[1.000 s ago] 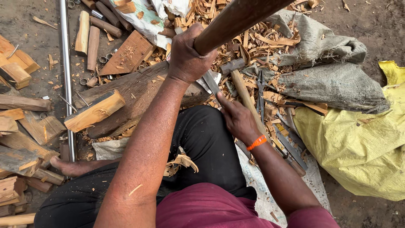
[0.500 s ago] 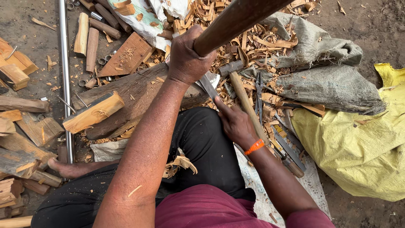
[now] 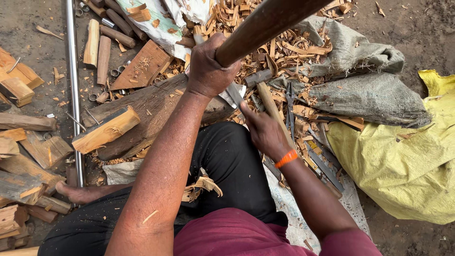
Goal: The person sits on the ground and uses a hammer and chisel to carve a small block of wood held against a larger wooden stump. They repeatedly strike the chisel to remove wood shavings and shape the block, occasionally pausing to adjust the wood or inspect the carved surface.
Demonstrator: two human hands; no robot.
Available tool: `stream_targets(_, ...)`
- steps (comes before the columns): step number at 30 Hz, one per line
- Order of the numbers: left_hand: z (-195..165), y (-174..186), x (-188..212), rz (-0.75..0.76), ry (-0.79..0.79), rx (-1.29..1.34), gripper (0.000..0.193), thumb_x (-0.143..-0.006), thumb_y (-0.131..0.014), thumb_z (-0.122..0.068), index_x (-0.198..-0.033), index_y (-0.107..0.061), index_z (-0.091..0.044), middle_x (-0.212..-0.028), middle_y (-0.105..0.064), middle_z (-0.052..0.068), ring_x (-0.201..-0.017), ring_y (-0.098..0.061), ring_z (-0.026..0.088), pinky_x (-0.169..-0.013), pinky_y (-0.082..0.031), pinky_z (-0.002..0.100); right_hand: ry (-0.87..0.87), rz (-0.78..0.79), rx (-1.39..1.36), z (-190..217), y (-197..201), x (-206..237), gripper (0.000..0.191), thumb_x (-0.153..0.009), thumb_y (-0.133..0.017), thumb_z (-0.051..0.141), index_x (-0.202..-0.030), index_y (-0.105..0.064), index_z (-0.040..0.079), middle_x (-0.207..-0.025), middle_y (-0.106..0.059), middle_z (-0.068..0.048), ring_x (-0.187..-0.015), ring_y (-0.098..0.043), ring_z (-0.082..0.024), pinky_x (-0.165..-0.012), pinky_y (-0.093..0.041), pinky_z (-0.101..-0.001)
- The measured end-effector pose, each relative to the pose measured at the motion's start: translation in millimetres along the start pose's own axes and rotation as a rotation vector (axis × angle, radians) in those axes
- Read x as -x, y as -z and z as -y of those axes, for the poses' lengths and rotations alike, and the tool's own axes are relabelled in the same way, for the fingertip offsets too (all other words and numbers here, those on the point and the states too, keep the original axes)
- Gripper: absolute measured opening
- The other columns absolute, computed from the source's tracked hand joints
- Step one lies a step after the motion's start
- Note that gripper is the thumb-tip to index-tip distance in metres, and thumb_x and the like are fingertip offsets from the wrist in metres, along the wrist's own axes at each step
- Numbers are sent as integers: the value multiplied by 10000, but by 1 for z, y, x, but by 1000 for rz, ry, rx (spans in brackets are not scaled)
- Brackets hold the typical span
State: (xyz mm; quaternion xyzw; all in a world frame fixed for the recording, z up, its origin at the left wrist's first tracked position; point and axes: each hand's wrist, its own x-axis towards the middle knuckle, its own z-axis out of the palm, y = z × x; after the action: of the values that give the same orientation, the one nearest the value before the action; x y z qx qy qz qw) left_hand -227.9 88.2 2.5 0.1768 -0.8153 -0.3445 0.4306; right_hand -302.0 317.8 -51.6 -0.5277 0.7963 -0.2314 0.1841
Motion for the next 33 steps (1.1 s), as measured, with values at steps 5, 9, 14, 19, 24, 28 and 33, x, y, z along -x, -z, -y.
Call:
stream_targets(5,11,-3,3,-51,-122,-78,295,-861,-816,-152,-921,-529,-120,-749,-631,34,-706,-709,176,-648,-621,328,5,-28,-12,-2,3,59,517,-983,-620,169,-1470,-560,333,-795,-638,-112,-700,-664,-271,-689,-550,-450)
stream_targets(9,8,-2,2,6,-43,7,251,-898,-801,-135,-915,-550,-131,-729,-643,10,-690,-729,149,-651,-635,321,37,-77,-58,-8,-12,7,501,-1019,-631,150,-1485,-555,317,-836,-643,-123,-725,-668,-294,-691,-549,-448)
stream_targets(14,5,0,1,-1,-36,13,246,-915,-797,-130,-938,-553,-108,-750,-652,26,-713,-735,161,-633,-621,335,0,-80,-94,-15,-23,11,498,-1032,-630,149,-1499,-533,292,-842,-632,-120,-732,-672,-287,-693,-553,-445)
stream_targets(19,14,-5,2,-8,-7,-12,238,-935,-769,-139,-892,-535,-130,-702,-629,24,-668,-725,142,-635,-648,311,121,-103,-163,-30,-21,61,512,-1009,-602,132,-1492,-549,292,-858,-637,-82,-778,-689,-256,-736,-563,-425)
stream_targets(24,11,-1,4,-7,-50,17,250,-896,-791,-123,-931,-545,-99,-734,-664,31,-702,-736,152,-633,-620,326,82,-134,-128,-19,-33,-9,467,-1042,-654,182,-1478,-563,323,-797,-603,-87,-682,-646,-264,-677,-544,-421)
stream_targets(28,8,1,6,-6,-48,-2,253,-865,-789,-111,-930,-546,-85,-742,-663,42,-698,-728,156,-628,-610,325,108,-135,-76,-8,-28,-14,499,-1032,-650,175,-1505,-539,289,-802,-590,-111,-683,-634,-283,-660,-530,-455)
stream_targets(33,20,-7,4,-15,-40,-8,236,-929,-772,-120,-875,-543,-138,-718,-629,19,-667,-711,128,-625,-651,280,92,-103,-68,-18,-16,47,508,-996,-636,156,-1479,-561,291,-783,-607,-100,-682,-659,-272,-679,-556,-462)
